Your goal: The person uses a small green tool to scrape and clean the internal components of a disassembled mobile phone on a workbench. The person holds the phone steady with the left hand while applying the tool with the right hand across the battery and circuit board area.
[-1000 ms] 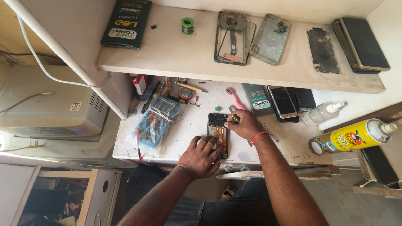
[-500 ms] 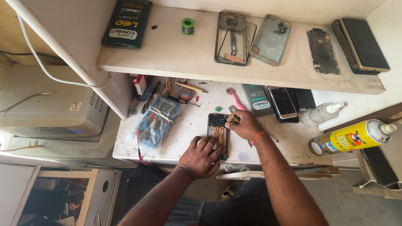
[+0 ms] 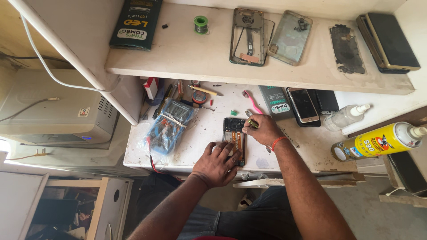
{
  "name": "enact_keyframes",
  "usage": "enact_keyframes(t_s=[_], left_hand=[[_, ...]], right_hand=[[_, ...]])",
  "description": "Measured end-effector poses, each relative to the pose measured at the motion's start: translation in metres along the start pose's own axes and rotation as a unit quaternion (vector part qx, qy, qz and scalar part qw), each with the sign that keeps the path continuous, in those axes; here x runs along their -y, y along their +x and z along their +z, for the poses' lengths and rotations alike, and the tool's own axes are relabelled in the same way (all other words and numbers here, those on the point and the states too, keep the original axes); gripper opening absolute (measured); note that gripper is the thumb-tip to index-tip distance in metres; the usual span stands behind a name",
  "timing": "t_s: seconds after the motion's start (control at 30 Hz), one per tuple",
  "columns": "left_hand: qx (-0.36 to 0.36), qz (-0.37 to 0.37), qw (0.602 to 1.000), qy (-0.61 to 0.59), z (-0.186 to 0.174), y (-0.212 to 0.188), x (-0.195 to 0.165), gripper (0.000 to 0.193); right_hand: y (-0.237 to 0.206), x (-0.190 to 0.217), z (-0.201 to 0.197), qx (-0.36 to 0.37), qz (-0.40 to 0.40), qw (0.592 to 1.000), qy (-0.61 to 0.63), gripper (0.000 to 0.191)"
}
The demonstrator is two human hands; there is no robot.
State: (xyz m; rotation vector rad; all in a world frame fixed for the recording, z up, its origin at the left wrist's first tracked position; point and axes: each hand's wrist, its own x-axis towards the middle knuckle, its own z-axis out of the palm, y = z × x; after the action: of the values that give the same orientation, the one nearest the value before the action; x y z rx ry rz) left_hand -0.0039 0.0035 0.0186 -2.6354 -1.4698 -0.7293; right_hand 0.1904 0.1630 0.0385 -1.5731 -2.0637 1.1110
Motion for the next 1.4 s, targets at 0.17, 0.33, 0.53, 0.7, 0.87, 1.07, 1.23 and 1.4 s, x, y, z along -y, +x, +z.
enact_keyframes(t_s=[0.17, 0.33, 0.53, 0.7, 0.87, 1.07, 1.23, 1.4], left_hand=[[-0.007, 0.002, 1.000, 0.004, 0.000, 0.000, 0.000, 0.054], [-0.009, 0.000, 1.000, 0.003, 0.000, -0.001, 0.000, 0.054], [-0.007, 0.000, 1.000, 0.006, 0.001, -0.001, -0.001, 0.054], [0.005, -0.003, 1.000, 0.002, 0.001, 0.000, 0.000, 0.055], [-0.004, 0.000, 1.000, 0.004, 0.001, -0.001, 0.000, 0.054], [-0.003, -0.003, 1.000, -0.003, 0.000, 0.000, -0.001, 0.053], [-0.005, -0.001, 1.000, 0.002, -0.001, 0.000, -0.001, 0.053], [-0.005, 0.001, 1.000, 0.012, 0.001, -0.001, 0.000, 0.055]], right_hand=[[0.002, -0.007, 0.002, -0.003, -0.006, 1.000, -0.005, 0.018], [0.003, -0.011, 0.002, -0.002, -0.015, 1.000, 0.007, 0.016], [-0.002, -0.009, -0.001, -0.009, -0.016, 1.000, -0.021, 0.017], [-0.007, -0.007, -0.005, -0.035, -0.125, 0.991, -0.034, 0.022], [-0.023, -0.010, -0.016, -0.130, -0.150, 0.972, 0.122, 0.030], [-0.053, -0.015, -0.005, -0.265, -0.207, 0.923, 0.184, 0.038], [-0.068, -0.022, 0.018, -0.253, -0.103, 0.949, 0.158, 0.023], [-0.077, -0.031, 0.032, -0.307, -0.127, 0.942, 0.041, 0.016]])
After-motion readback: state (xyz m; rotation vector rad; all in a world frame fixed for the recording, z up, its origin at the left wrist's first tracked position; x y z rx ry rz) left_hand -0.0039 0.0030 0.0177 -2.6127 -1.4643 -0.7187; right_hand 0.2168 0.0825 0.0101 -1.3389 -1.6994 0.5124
